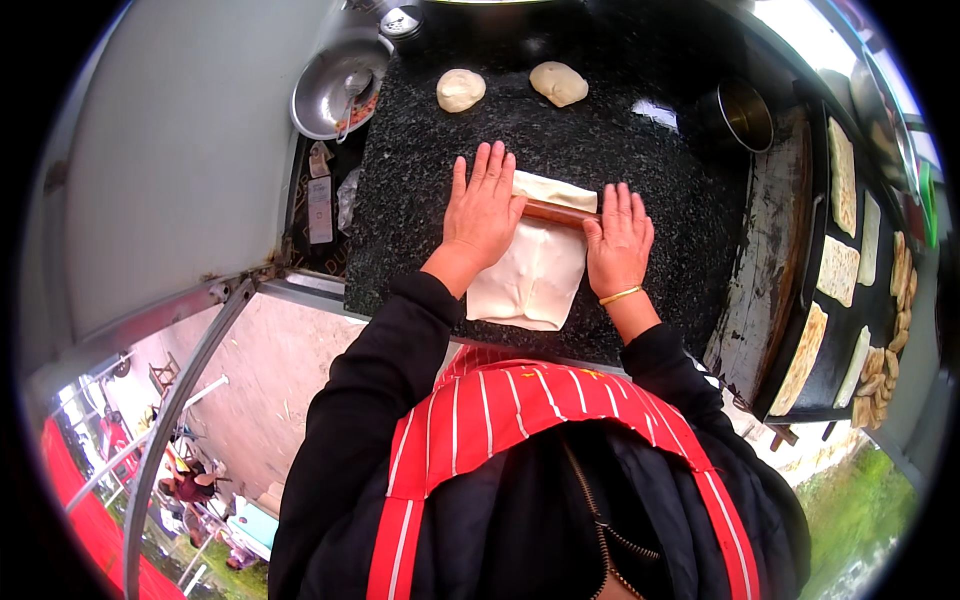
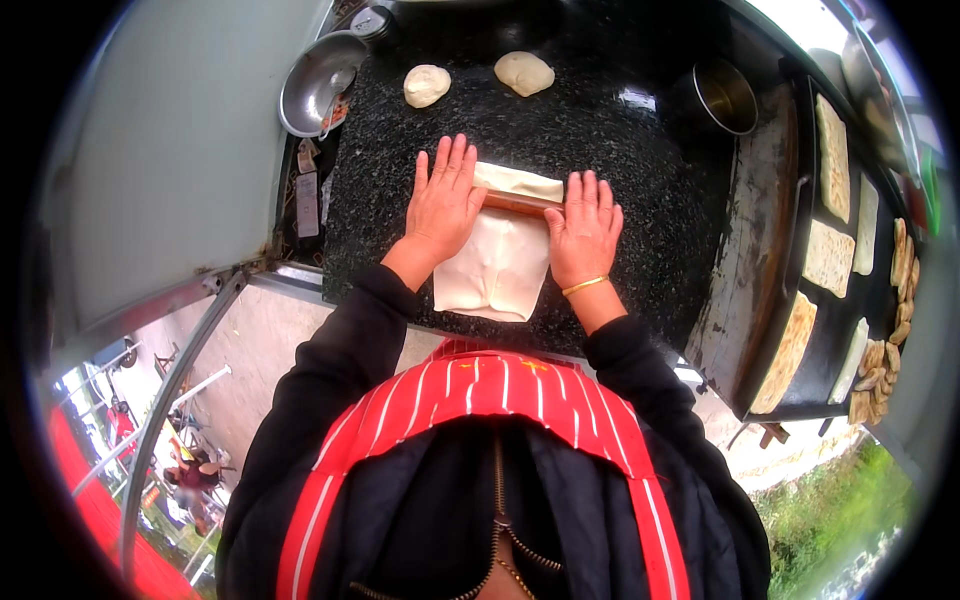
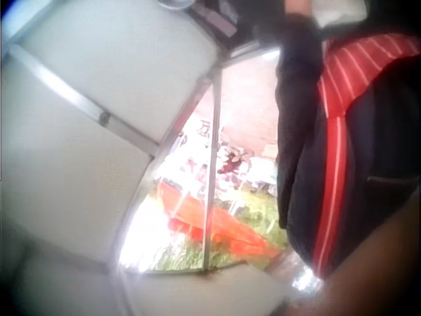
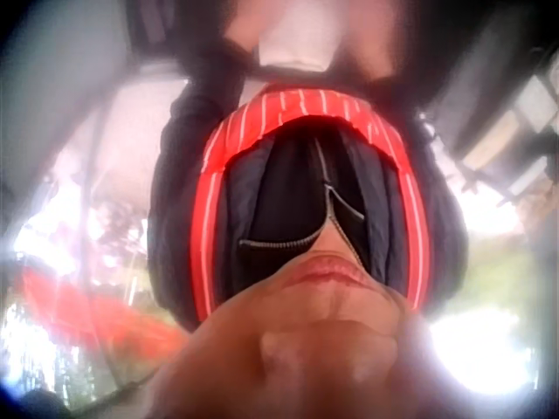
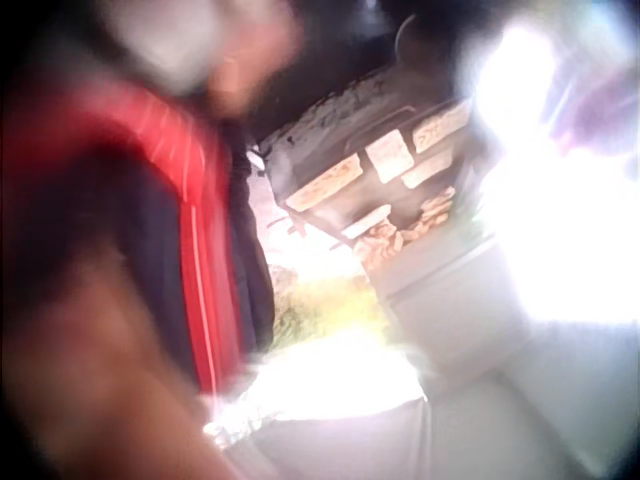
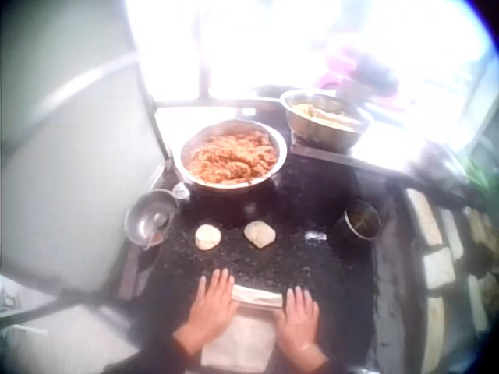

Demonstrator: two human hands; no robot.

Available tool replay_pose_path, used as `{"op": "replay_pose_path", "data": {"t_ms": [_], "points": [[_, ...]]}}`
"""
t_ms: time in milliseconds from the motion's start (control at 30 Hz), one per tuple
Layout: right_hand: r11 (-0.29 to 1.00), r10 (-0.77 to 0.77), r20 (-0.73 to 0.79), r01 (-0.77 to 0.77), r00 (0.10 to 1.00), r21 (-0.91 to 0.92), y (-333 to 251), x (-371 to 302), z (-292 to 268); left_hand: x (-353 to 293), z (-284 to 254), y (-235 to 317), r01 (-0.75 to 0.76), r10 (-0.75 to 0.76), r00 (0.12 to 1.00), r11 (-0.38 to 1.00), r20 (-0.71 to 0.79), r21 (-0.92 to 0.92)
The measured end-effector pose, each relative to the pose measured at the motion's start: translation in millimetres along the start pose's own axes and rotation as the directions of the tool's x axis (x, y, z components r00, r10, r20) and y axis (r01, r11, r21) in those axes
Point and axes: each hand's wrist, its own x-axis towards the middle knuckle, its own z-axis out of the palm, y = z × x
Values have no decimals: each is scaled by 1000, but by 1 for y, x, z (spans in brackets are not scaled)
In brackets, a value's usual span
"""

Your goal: The person prepares stuffed flatbreads at an outdoor food stall. They roll out dough balls into flat circles, spread a meat filling onto the dough, fold the dough over the filling, and place the parcels onto a hot griddle. The person also flips the cooking flatbreads and hands a finished item to a customer.

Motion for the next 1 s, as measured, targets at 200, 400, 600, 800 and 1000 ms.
{"op": "replay_pose_path", "data": {"t_ms": [200, 400, 600, 800, 1000], "points": [[959, 149, -65, -160, 987, -233, 4, 59, 16, 64, 6, -14, -42, 50, 987, 997, -152, 58], [965, 150, 14, -144, 989, -221, 3, 51, 18, 56, 10, -14, -28, 33, 994, 998, -103, 56], [968, 158, 26, -150, 987, -202, 12, 63, 21, 67, 12, -18, -50, 49, 996, 999, -75, -10], [930, 112, -150, -157, 982, -332, 25, 131, 29, 132, 10, -31, -39, 64, 966, 994, -249, 102], [973, 117, 13, -112, 993, -202, 25, 87, 33, 87, 15, -24, -107, 106, 988, 994, -112, -5]]}}
